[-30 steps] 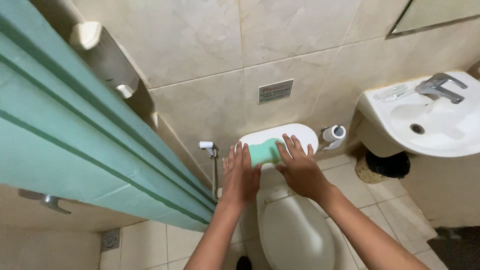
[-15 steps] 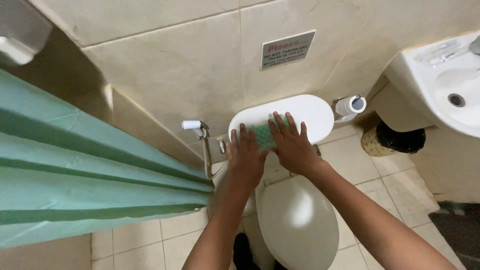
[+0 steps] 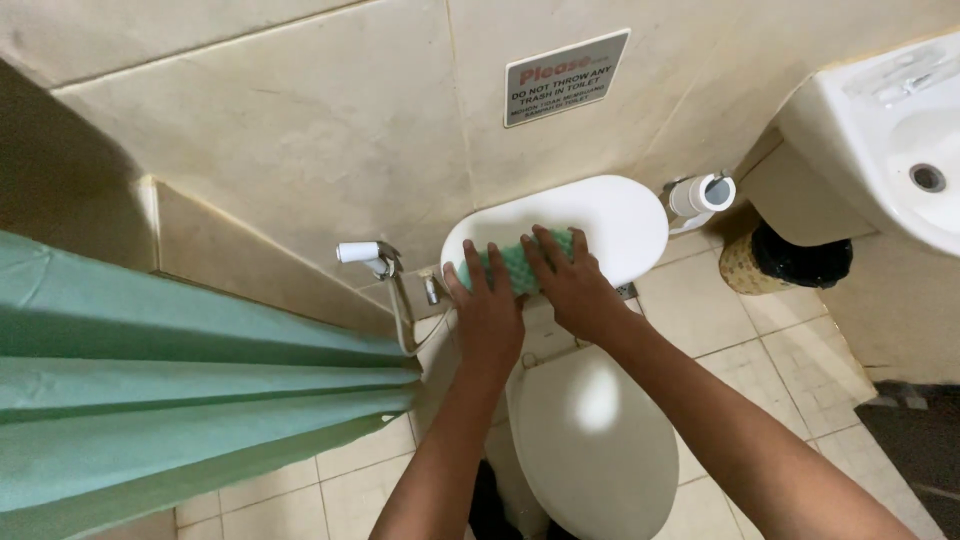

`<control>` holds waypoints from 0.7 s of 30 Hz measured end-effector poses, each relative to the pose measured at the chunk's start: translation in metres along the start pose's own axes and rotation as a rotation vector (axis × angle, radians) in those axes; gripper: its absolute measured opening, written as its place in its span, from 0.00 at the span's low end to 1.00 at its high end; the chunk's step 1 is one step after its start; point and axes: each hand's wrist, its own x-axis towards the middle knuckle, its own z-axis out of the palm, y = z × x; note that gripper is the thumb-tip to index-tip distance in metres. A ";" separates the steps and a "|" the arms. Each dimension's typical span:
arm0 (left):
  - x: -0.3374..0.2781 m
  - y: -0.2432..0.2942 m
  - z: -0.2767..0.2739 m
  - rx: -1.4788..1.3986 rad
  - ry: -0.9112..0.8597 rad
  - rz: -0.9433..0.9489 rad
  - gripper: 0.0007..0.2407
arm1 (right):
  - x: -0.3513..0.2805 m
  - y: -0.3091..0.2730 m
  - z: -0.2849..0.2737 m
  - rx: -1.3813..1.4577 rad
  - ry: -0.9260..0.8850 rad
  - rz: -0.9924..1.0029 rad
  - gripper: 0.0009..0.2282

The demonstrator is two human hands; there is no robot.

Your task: The person sprays a cleaning solution onto the shower wall and then scrubs the tiled surface with a sponge. The person places the spray bottle on a ledge and continues scrubbing the wall with the sponge.

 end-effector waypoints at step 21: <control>-0.109 0.060 -0.138 -0.047 0.042 -0.054 0.31 | -0.091 -0.100 -0.152 0.297 0.101 -0.036 0.39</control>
